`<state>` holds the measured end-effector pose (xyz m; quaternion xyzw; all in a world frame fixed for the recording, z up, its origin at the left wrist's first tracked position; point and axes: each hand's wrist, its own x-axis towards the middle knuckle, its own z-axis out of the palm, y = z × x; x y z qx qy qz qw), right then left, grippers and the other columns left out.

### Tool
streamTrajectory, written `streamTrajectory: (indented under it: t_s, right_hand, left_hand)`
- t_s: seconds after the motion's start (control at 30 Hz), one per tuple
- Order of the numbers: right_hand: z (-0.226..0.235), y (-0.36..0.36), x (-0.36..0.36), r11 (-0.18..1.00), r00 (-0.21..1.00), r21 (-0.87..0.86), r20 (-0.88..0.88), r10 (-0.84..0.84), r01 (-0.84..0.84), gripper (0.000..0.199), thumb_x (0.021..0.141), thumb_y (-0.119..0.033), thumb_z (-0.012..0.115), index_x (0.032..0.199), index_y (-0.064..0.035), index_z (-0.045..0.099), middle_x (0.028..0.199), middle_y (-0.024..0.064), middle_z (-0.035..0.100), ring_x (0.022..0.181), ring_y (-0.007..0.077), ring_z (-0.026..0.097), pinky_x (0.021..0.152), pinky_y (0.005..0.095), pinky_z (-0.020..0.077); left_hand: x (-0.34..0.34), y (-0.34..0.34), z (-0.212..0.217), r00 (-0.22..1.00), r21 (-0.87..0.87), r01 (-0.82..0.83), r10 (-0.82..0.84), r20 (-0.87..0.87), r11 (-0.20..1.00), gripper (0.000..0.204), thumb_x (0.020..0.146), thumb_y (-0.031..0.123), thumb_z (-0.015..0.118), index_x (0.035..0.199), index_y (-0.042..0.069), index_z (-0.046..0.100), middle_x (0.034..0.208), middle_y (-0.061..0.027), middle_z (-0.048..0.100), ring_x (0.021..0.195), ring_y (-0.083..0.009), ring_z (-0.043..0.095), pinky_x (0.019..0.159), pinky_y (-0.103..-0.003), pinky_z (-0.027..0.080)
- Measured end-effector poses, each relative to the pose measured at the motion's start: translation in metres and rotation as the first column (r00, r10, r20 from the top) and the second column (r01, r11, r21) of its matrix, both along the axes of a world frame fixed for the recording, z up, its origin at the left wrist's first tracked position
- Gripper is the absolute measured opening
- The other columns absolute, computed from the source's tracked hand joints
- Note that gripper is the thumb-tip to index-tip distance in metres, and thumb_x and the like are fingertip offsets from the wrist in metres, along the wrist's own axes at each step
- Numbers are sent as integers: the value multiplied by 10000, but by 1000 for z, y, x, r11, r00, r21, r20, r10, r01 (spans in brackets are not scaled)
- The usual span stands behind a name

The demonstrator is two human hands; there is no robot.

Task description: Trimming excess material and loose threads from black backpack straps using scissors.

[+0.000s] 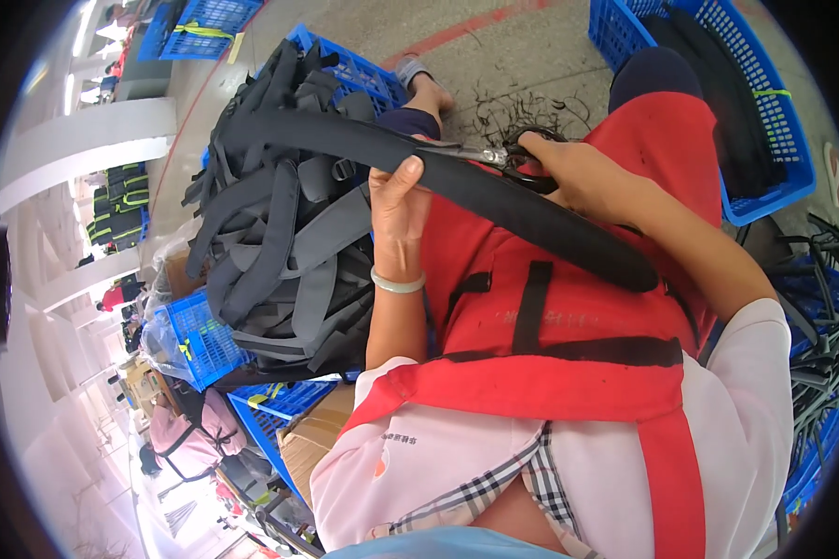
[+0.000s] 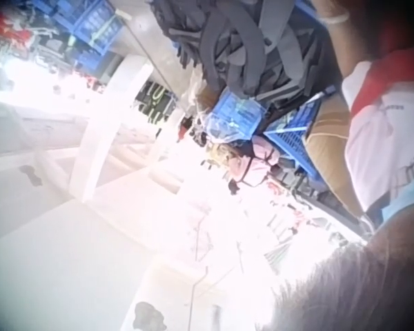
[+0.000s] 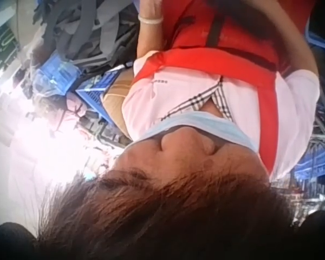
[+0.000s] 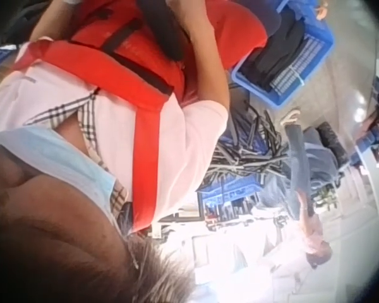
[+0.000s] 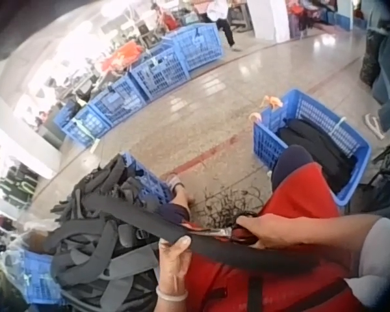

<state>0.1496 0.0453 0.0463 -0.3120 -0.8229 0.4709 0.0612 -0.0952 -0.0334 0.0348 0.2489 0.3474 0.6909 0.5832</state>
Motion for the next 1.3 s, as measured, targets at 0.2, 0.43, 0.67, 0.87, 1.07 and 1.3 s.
streamTrajectory:
  t_s: [0.2, 0.43, 0.67, 0.87, 1.07, 1.3]
  right_hand:
    - [2, 3, -11, 966, 979, 255, -184, 86, -37, 639, 756, -254, 754, 1189, -12, 352, 955, 284, 569, 897, 471, 563, 745, 484, 455]
    - [17, 6, -16, 995, 994, 39, -38, 98, -97, 490, 790, -241, 721, 1094, -10, 415, 794, 235, 600, 824, 449, 582, 695, 479, 453]
    - [13, 6, -16, 995, 999, 100, -10, 31, -29, 390, 817, -230, 695, 1057, -27, 462, 812, 240, 619, 824, 444, 590, 686, 478, 457]
    - [7, 6, -12, 1000, 998, 24, -64, 14, -13, 423, 814, -227, 698, 1073, -20, 436, 889, 258, 618, 863, 452, 587, 707, 479, 459]
    - [27, 5, -27, 984, 990, 168, -119, 77, -56, 523, 782, -225, 725, 1111, -2, 384, 887, 251, 578, 866, 460, 573, 720, 473, 458]
    - [30, 14, -29, 985, 988, 92, 66, 137, -143, 514, 778, -234, 729, 1101, -9, 398, 751, 206, 564, 804, 441, 577, 694, 459, 455]
  left_hand:
    - [10, -2, 0, 1000, 20, -30, 30, 4, 999, 271, 755, -31, 743, 1009, 16, 661, 979, -72, 674, 878, -167, 636, 826, -320, 503]
    - [10, -4, 0, 999, 11, -28, 28, 16, 1000, 236, 770, -47, 719, 984, 34, 659, 947, -66, 674, 857, -164, 636, 814, -314, 505]
    - [8, -7, -10, 999, 37, -39, 38, 24, 999, 201, 782, -30, 711, 956, 53, 653, 942, -59, 669, 867, -175, 636, 828, -340, 510]
    - [-6, 6, 6, 999, 68, -33, 31, 36, 997, 244, 784, -13, 714, 1013, 48, 656, 993, -82, 675, 898, -206, 647, 854, -378, 526]
    - [3, 1, 2, 997, 56, -75, 76, -5, 996, 263, 776, -26, 714, 1020, 56, 661, 1016, -92, 675, 923, -208, 651, 856, -360, 529]
    - [2, -2, 1, 997, 67, -74, 74, 5, 995, 263, 773, -31, 711, 1016, 57, 664, 1008, -83, 677, 917, -203, 651, 862, -347, 525]
